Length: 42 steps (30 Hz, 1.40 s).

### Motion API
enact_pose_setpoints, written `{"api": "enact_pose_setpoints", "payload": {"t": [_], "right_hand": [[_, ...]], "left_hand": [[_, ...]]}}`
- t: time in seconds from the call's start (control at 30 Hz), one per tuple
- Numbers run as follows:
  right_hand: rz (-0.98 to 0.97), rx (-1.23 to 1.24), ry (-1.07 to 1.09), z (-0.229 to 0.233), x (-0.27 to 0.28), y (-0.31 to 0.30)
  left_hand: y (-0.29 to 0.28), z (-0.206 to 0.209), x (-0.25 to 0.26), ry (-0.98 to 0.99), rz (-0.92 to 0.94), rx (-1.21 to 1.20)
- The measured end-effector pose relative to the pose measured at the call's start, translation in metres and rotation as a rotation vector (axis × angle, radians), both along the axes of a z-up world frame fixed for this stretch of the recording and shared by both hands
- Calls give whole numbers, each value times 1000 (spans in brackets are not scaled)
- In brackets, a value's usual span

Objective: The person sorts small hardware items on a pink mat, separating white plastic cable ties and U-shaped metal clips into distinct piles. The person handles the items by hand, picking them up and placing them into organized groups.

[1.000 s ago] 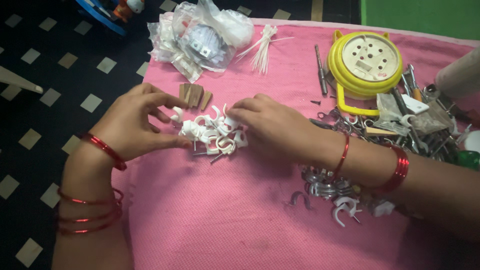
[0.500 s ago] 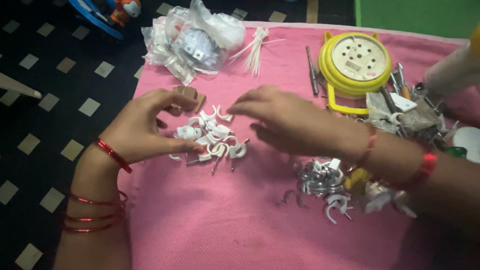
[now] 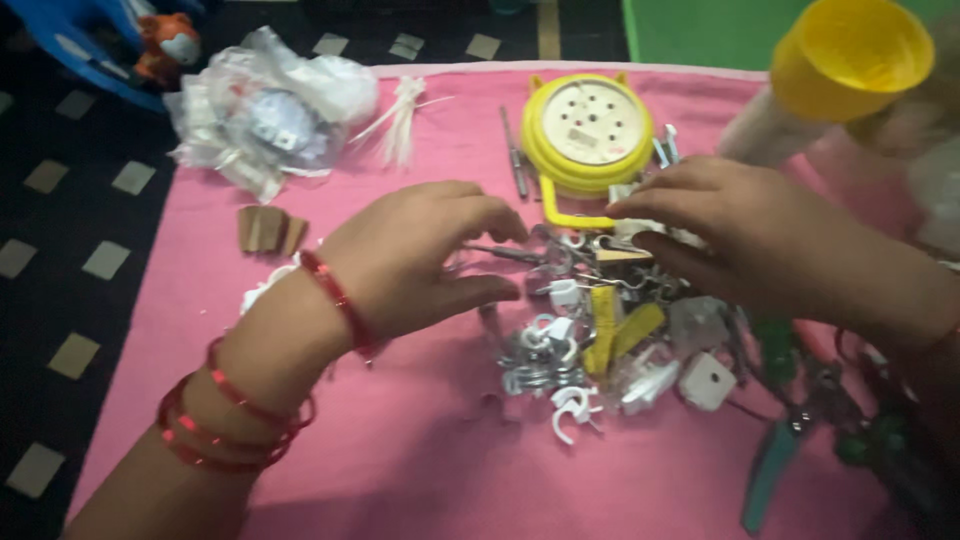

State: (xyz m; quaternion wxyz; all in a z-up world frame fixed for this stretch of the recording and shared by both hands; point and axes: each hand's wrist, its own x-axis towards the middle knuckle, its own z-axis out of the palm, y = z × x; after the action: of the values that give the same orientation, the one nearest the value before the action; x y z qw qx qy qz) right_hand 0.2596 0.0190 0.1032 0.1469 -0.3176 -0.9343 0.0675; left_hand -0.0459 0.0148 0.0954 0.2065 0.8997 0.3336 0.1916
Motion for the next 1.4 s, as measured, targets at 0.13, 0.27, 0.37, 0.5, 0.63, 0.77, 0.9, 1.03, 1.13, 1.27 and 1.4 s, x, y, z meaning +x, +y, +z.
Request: {"api": "enact_pose_setpoints", "payload": {"t": [0.13,0.27,0.37,0.5,0.63,0.77,0.9,1.03,1.13,1.27,1.4], "right_hand": [[-42,65,-16,-2,13,-2],[-43,151,49,-8,19,5],[-62,173,59,-15,24,17],[-140,26,43,-27,29,30],[-143,-47,29,-37,31,35],[-95,27,106,-42,29,36],[7,118,213,-51,15,30],[102,106,262,-55,4,17],[193,71,286,-55,-3,8],[279,-44,281,-52,-12,-10],[311,-63,189,-53,-23,-21]], "left_hand": [[14,-2,53,116,-22,-19],[26,-14,86,79,-19,10],[34,-27,98,17,-1,78],[36,-32,90,103,42,-41],[39,-20,82,267,29,-184],[37,-15,80,284,-37,-217],[41,-24,77,222,-108,-216],[46,-37,73,203,-141,-170],[55,-46,69,149,-154,-206],[68,-60,63,106,-1,-560],[81,-80,56,-184,-143,-811]]}}
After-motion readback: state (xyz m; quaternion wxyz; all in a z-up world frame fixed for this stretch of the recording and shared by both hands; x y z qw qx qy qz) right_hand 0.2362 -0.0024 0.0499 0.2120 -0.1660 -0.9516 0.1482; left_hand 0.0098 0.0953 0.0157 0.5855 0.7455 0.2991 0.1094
